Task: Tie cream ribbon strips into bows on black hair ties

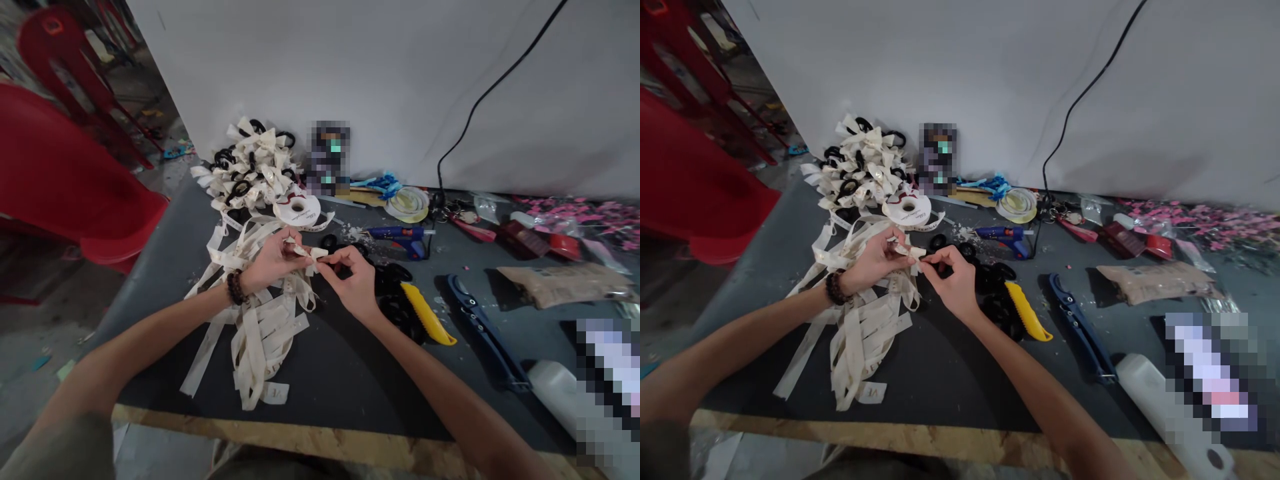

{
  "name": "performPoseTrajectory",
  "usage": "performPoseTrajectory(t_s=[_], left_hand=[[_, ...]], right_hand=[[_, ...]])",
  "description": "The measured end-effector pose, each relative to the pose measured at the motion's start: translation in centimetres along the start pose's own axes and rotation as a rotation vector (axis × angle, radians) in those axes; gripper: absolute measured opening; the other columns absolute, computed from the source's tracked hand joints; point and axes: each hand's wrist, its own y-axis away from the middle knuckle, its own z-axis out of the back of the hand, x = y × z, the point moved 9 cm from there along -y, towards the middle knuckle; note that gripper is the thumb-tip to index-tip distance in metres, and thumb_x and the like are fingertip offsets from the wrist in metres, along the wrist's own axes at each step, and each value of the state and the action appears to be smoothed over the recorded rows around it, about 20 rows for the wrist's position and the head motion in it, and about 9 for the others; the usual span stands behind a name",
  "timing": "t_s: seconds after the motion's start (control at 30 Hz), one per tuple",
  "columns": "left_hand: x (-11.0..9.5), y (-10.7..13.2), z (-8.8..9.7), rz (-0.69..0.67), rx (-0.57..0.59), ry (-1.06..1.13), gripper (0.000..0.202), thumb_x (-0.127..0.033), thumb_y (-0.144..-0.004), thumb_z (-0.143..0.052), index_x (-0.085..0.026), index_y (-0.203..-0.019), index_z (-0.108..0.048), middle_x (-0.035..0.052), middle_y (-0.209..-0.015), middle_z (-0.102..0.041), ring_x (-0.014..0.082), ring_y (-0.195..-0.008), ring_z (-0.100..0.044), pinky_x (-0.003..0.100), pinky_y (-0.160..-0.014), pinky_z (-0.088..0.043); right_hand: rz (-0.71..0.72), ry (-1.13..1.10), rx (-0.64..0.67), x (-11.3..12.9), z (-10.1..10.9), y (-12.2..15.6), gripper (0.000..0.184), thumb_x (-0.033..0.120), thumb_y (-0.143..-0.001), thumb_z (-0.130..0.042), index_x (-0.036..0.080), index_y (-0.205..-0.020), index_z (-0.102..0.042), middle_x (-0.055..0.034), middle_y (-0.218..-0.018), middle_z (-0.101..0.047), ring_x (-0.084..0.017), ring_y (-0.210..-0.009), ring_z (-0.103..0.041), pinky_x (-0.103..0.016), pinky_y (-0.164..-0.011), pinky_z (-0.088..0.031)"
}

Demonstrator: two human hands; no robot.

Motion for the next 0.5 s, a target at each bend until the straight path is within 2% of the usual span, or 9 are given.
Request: performPoseTrajectory(t_s=[0.1, 0.2, 0.3, 0.4, 0.5], left_hand=[[0.1, -0.1, 0.0, -0.037, 0.013, -0.017, 0.06, -0.049, -0.066, -0.104, -0.022, -0.085, -0.054, -0.0016, -0.077, -0.072, 0.0135, -0.069, -0.072, 0.022, -0.063, -0.059], [0.1, 0.0, -0.1, -0.073, 0.028, -0.059, 0.051, -0.049, -0.073, -0.1, -0.021, -0.084, -0.059, 0.0013, -0.08, -0.074, 0.0154, -0.076, -0.075, 0.024, -0.069, -0.06], [-0.4, 0.1, 0.3, -0.145, 0.0, -0.138, 0.042, -0.049, -0.08, -0.095, -0.02, -0.086, -0.065, 0.0022, -0.08, -0.074, 0.0149, -0.074, -0.073, 0.024, -0.067, -0.056], [-1.3, 0.3, 0.2, -0.251, 0.013, -0.282, 0.028, -0.044, -0.088, -0.087, -0.02, -0.096, -0.075, 0.0044, -0.085, -0.075, 0.016, -0.076, -0.07, 0.025, -0.065, -0.052], [-1.8, 0.3, 0.1, -0.298, 0.017, -0.39, 0.019, -0.039, -0.091, -0.082, -0.021, -0.097, -0.081, 0.0097, -0.102, -0.076, 0.0179, -0.083, -0.07, 0.025, -0.063, -0.052]], right_hand=[[0.002, -0.004, -0.025, -0.2, 0.2, 0.0, 0.017, 0.036, -0.089, -0.078, 0.028, -0.085, -0.063, 0.0005, -0.082, -0.08, -0.019, -0.071, -0.071, -0.033, -0.069, -0.059], [0.005, -0.01, -0.034, -0.3, 0.3, -0.1, 0.016, 0.038, -0.091, -0.078, 0.028, -0.09, -0.065, 0.0001, -0.085, -0.081, -0.02, -0.075, -0.076, -0.034, -0.071, -0.062], [0.009, -0.013, -0.013, -0.2, 0.2, 0.0, 0.018, 0.04, -0.092, -0.079, 0.029, -0.094, -0.066, -0.0003, -0.086, -0.081, -0.021, -0.077, -0.078, -0.036, -0.072, -0.063], [0.015, -0.014, 0.012, 0.0, 0.0, 0.1, 0.017, 0.04, -0.092, -0.079, 0.029, -0.097, -0.066, -0.001, -0.087, -0.083, -0.023, -0.079, -0.08, -0.038, -0.075, -0.065], [0.001, -0.022, 0.003, 0.0, 0.1, 0.1, 0.017, 0.039, -0.092, -0.079, 0.029, -0.096, -0.066, -0.0019, -0.087, -0.084, -0.024, -0.081, -0.082, -0.039, -0.076, -0.066]])
